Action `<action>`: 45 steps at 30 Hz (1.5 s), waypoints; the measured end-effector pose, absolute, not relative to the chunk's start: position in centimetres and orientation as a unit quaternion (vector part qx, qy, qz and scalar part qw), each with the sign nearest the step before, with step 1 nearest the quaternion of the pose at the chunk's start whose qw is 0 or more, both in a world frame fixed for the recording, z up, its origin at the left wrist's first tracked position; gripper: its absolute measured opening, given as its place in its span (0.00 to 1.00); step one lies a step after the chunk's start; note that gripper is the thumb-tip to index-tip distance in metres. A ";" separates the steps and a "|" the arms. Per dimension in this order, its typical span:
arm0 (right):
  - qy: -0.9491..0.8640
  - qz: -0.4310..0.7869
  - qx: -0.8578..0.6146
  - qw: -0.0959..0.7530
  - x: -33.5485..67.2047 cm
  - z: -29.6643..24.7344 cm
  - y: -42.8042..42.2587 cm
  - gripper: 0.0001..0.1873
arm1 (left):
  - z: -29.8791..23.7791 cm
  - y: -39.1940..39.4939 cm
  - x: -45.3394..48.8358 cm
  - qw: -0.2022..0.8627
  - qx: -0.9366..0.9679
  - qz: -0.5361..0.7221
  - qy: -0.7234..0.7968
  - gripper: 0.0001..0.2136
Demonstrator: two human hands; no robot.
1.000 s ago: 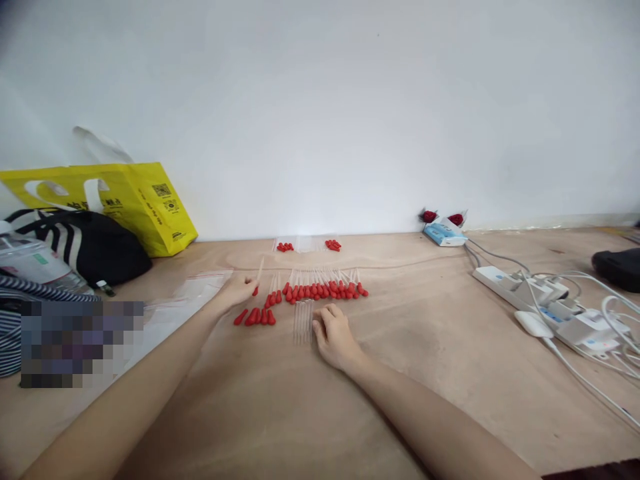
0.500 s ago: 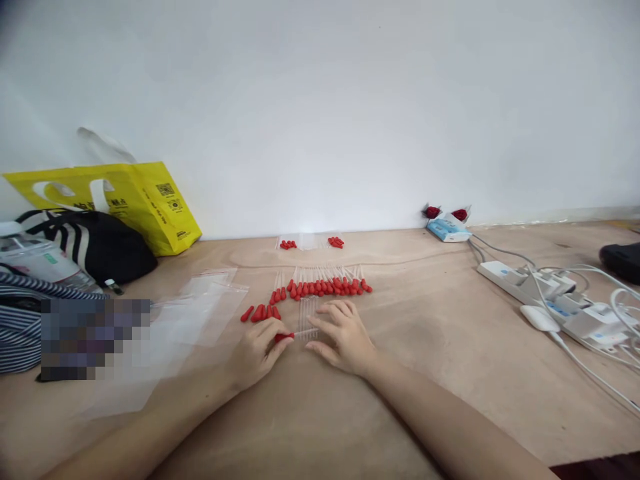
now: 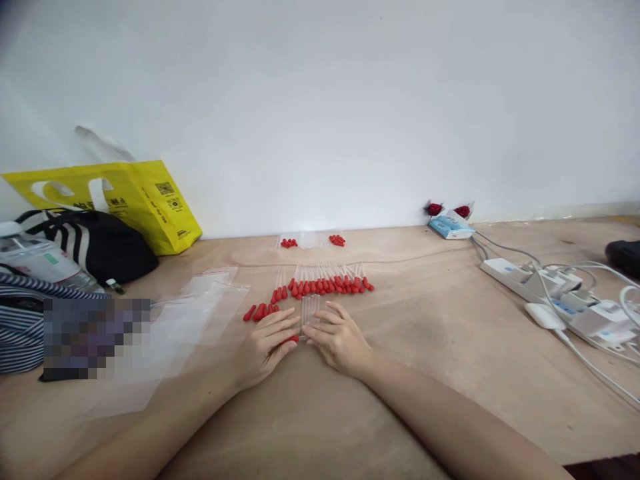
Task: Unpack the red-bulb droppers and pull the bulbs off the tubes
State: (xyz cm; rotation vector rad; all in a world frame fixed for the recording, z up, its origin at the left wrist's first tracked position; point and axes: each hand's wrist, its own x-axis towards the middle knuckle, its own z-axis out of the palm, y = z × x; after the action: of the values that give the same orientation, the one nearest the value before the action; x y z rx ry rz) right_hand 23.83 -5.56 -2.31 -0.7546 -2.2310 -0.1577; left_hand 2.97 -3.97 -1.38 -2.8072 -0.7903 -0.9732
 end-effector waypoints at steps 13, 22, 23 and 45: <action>-0.884 -0.072 -0.263 0.379 23.5 -1.7 -5.7 0.11 | -0.7 -4.6 2.4 0.091 -0.915 -0.300 -0.255 0.06; -0.881 -0.039 -0.256 0.395 24.1 -2.3 -5.4 0.11 | -0.7 -4.6 1.8 0.099 -0.914 -0.301 -0.252 0.08; -0.877 -0.031 -0.266 0.399 24.3 -2.3 -5.4 0.11 | -0.7 -4.5 1.5 0.103 -0.913 -0.302 -0.255 0.08; -0.762 0.046 -0.484 0.429 23.9 -4.0 -2.9 0.21 | 0.4 -0.9 -2.0 -0.139 -0.679 -0.390 -0.606 0.18</action>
State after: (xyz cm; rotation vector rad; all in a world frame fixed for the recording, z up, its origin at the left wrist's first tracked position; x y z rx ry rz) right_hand 23.90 -2.93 -4.03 -1.2083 -1.9012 0.1151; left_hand -1.99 -0.86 0.37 -2.3463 -2.0914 -1.3486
